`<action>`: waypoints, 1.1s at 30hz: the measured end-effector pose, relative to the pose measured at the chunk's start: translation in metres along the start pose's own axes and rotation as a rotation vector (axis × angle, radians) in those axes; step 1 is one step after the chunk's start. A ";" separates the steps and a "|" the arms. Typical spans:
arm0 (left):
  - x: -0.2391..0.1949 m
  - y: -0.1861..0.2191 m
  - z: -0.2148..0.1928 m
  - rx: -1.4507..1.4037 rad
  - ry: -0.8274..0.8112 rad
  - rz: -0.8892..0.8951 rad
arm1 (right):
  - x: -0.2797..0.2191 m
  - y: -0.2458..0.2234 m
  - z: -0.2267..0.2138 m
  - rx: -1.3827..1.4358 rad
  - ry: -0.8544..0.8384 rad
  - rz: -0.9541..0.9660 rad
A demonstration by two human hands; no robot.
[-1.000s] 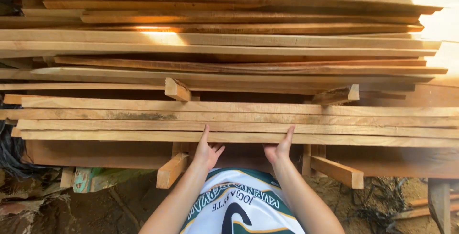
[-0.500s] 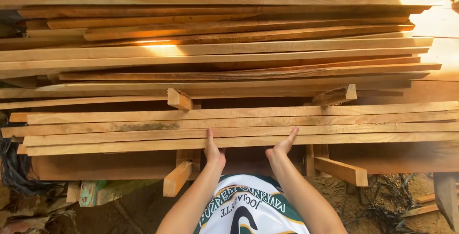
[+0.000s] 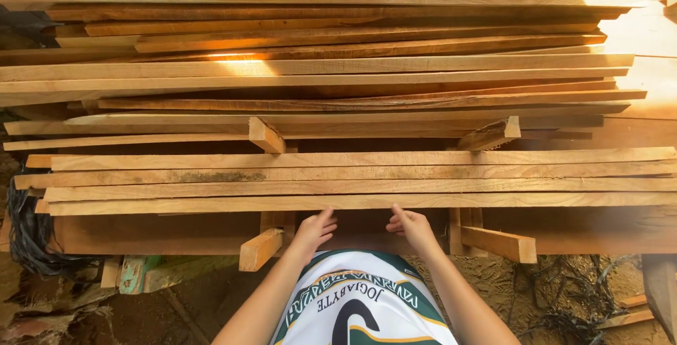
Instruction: The person arranges a stack of wooden planks on a wooden rack and secures them using black plastic straps. They wrap the straps around the wood and tie them tightly by hand to hold the planks in place.
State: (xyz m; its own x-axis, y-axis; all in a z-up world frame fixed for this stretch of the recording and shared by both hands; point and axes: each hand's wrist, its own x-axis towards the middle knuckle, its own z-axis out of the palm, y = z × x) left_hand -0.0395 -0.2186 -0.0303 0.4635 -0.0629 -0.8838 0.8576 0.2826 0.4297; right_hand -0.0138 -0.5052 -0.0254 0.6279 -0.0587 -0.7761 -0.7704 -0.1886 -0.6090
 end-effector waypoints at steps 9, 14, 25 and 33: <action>-0.020 0.047 0.062 1.586 0.192 0.927 | 0.021 -0.057 0.009 -1.042 0.181 -1.022; 0.033 0.039 0.049 1.846 0.313 0.985 | 0.051 -0.044 0.014 -1.246 0.299 -1.145; 0.053 0.026 0.045 1.927 0.373 1.105 | 0.048 -0.059 0.012 -1.225 0.277 -1.068; 0.062 0.023 0.044 2.001 0.331 1.037 | 0.049 -0.078 0.011 -1.451 0.049 -0.895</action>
State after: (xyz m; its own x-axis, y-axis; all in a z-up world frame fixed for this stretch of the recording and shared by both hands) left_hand 0.0185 -0.2578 -0.0668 0.8887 -0.4075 -0.2102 -0.4170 -0.9089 -0.0007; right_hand 0.0753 -0.4826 -0.0177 0.8005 0.5311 -0.2775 0.5066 -0.8472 -0.1600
